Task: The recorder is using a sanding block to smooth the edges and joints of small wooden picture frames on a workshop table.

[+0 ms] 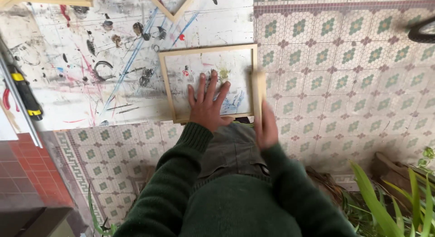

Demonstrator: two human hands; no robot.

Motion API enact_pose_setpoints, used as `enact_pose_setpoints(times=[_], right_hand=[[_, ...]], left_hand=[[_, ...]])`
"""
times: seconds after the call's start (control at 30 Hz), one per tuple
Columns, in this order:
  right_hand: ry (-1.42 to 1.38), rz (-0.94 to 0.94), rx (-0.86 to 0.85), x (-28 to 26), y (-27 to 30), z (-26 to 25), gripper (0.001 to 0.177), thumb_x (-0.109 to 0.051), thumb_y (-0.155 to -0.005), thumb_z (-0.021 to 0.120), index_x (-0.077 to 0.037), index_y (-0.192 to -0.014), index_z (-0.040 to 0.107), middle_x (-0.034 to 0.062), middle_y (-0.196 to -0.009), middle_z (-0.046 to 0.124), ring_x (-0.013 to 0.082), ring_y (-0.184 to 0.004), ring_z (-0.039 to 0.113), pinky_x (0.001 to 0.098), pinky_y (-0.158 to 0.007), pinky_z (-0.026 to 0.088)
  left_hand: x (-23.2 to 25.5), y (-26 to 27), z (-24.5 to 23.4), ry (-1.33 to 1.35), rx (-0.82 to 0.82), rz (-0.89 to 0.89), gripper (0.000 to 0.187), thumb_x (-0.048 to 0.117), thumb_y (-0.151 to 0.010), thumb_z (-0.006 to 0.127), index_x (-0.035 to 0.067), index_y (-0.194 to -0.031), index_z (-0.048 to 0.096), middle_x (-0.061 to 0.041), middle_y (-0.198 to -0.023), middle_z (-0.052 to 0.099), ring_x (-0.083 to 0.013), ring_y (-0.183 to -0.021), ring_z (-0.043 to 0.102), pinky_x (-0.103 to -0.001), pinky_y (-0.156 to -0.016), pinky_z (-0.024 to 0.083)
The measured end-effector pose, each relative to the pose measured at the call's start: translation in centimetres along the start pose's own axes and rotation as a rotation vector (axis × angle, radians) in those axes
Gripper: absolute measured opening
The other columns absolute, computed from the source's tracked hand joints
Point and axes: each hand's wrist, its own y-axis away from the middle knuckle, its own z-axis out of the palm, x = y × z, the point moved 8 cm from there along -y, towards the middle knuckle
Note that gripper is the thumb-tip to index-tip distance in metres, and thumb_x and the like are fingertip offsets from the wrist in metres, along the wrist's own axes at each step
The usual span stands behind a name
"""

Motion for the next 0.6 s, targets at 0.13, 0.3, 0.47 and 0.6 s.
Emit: enact_pose_setpoints(times=[0.13,0.3,0.47,0.6], right_hand=[[0.214,0.268,-0.123,1.2,-2.6,0.2,0.058,-0.018,-0.102,0.051,-0.003,-0.156,0.039,0.0292,-0.151,0.045,0.0371,-0.136,0.051,0.0387,-0.106,0.048],[0.207,-0.071,0.024,-4.6,-12.5,-1.6,0.055,-0.013,-0.107,0.055,-0.006,-0.16,0.041,0.0256,-0.137,0.056,0.0391,-0.117,0.062,0.0438,-0.1,0.054],[0.316,-0.084,-0.154,1.9,7.3,-4.6,0.058,-0.008,-0.098,0.065,-0.01,-0.153,0.047,0.0284,-0.144,0.054,0.0409,-0.121,0.059,0.0453,-0.097,0.055],[0.489,0.11,-0.027,12.2,25.8,-11.6,0.042,-0.013,-0.094,0.064,-0.023,-0.133,0.054,0.0153,-0.137,0.066,0.0377,-0.107,0.062,0.0391,-0.092,0.051]], left_hand=[[-0.1,0.0,-0.1,0.007,-0.019,0.0,0.118,0.058,-0.054,0.092,0.028,-0.156,0.04,-0.011,-0.17,0.012,-0.0406,-0.156,0.009,-0.076,-0.118,0.009],[0.2,0.4,-0.2,0.043,0.064,0.065,0.118,0.067,-0.062,0.09,0.026,-0.159,0.038,-0.011,-0.171,0.009,-0.0422,-0.156,0.008,-0.077,-0.118,0.008],[0.6,-0.9,-2.1,-0.029,-0.032,0.075,0.115,0.064,-0.059,0.088,0.025,-0.156,0.04,-0.014,-0.17,0.012,-0.0438,-0.154,0.011,-0.075,-0.117,0.01],[-3.0,1.1,-1.8,-0.082,-0.064,0.383,0.052,0.036,-0.099,0.073,0.017,-0.146,0.06,-0.012,-0.166,0.04,-0.0338,-0.157,0.034,-0.054,-0.128,0.028]])
